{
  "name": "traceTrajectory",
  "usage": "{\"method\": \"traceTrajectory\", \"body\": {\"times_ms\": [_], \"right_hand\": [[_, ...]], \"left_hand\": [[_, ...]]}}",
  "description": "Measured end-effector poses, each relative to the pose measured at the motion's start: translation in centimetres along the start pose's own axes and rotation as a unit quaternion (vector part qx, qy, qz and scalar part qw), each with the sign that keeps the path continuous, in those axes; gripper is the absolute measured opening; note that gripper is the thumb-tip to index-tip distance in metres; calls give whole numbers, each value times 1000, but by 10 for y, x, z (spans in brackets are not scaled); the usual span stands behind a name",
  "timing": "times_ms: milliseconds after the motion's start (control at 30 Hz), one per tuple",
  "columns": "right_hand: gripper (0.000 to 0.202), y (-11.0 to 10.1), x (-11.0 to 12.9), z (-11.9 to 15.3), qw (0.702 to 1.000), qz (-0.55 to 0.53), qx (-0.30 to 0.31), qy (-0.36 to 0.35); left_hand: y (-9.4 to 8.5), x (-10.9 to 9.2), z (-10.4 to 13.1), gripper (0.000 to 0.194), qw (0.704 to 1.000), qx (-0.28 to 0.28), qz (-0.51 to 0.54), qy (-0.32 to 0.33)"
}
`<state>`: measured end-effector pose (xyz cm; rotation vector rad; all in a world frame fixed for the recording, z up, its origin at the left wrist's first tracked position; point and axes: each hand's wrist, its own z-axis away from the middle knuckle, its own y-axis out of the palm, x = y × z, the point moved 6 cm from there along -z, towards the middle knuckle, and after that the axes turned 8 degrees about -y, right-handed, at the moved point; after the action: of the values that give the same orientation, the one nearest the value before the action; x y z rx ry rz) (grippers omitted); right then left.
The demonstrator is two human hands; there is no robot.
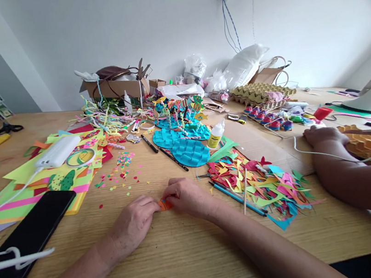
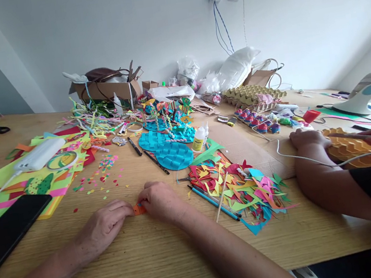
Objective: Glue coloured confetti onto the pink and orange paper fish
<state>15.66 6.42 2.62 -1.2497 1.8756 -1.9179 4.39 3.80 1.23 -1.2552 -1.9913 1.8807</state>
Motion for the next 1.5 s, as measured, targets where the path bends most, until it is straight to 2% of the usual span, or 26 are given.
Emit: {"method": "traceTrajectory", "body": {"times_ms": [367, 500, 600, 700, 800, 867, 933, 1067, 1267, 1500], "right_hand": [[24, -10, -4, 0, 999, 5, -36, 26], [22, -16, -1, 3, 998, 24, -49, 21], [21, -25, 10, 8, 998, 49, -41, 8], [19, -33, 24, 15, 997, 75, -9, -5], [16, -36, 35, 22, 996, 86, 18, -20], [17, -35, 37, 24, 996, 84, 20, -27], [18, -31, 34, 25, 997, 78, 11, -24], [19, -23, 22, 27, 996, 78, -27, -19], [20, -17, 11, 29, 995, 73, -58, -20], [19, -16, 11, 29, 996, 69, -53, -23]], "left_hand": [[-1, 2, 0, 32, 1000, -12, 29, -6], [-2, 5, -4, 33, 998, 2, 53, -44], [-15, 11, -11, 29, 994, 13, 67, -80], [-41, 30, -25, 23, 991, 5, 3, -137], [-67, 61, -43, 19, 973, 6, -96, -212], [-79, 82, -55, 18, 963, 6, -118, -242], [-82, 103, -65, 17, 953, 20, -138, -270], [-78, 127, -77, 10, 935, 64, -170, -305], [-67, 138, -80, 26, 916, 135, -199, -320], [-61, 151, -80, 27, 907, 156, -220, -325]]}}
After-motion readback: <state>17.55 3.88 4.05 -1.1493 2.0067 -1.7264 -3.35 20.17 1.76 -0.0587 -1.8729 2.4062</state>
